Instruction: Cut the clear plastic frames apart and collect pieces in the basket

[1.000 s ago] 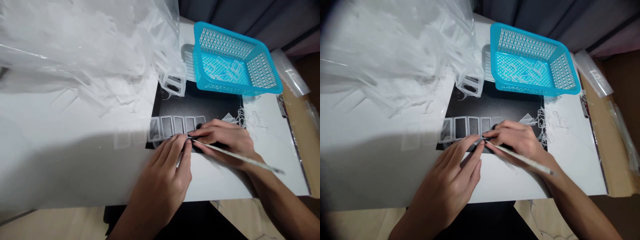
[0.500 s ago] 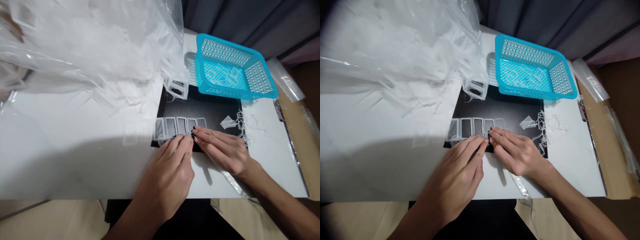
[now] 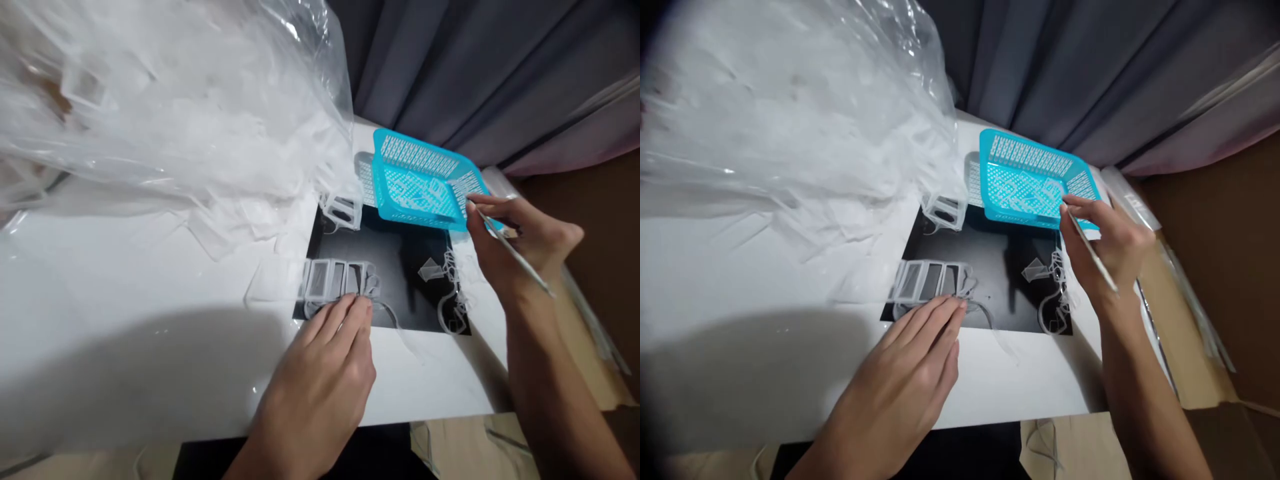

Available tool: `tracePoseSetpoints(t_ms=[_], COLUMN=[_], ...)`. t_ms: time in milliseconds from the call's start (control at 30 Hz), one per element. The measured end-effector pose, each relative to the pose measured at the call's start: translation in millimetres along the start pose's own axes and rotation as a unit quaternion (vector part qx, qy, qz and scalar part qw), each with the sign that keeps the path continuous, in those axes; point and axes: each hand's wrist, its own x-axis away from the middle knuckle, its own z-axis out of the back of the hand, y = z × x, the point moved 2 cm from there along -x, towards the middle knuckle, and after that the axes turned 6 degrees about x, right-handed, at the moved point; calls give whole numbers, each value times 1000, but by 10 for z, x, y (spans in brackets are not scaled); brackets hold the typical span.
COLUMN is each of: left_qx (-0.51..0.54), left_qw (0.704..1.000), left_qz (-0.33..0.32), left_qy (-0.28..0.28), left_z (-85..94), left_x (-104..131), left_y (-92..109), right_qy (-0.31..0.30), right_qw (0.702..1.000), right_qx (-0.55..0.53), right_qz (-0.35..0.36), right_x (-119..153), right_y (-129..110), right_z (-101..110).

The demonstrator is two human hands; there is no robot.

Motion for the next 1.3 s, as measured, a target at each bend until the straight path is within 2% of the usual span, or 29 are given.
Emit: tracePoseSetpoints(t_ms=[100, 200, 333, 433, 533, 667, 767, 833, 900, 967, 1033, 1067, 1133, 1300], left_qx=[-36, -56, -60, -59, -49, -49, -49, -45, -38, -33, -33, -34, -34, -29], left_qw=[999, 998, 998, 997, 997, 993, 992, 992, 992, 993, 993, 993, 993, 993], left_qz=[-17, -19, 1, -2, -1, 17, 26, 24, 19, 19, 24, 27, 30, 27], left_qy=[4, 11, 28, 40, 59, 104, 115, 119, 119, 114, 108, 107, 105, 109], left_z=[-17, -35, -34, -12, 15, 45, 52, 56, 60, 63, 66, 68, 71, 65], left_x=[31, 48, 61, 75, 93, 111, 112, 115, 127, 144, 158, 162, 163, 149], left_y=[0, 1, 6, 13, 9, 5, 11, 15, 18, 18, 17, 17, 22, 41], right_qy=[22, 33, -17, -34, -44, -112, -98, -62, -54, -107, -220, -250, -289, -277], right_qw=[997, 993, 994, 992, 990, 984, 984, 993, 995, 978, 923, 900, 874, 869], right_qx=[-38, -61, -25, -45, -67, 78, 116, 56, -50, -178, -316, -357, -389, -410], right_qz=[-68, -97, -108, -116, -117, -113, -98, -82, -64, -27, 19, 29, 37, 31], right_x=[-173, -276, -354, -352, -332, -345, -350, -305, -198, -29, 179, 278, 446, 617], right_y=[113, 198, 297, 297, 263, 289, 245, 98, -144, -438, -715, -813, -924, -889], right_z=[-61, -160, -316, -368, -345, -249, -136, -56, -3, -8, -77, -117, -206, -344])
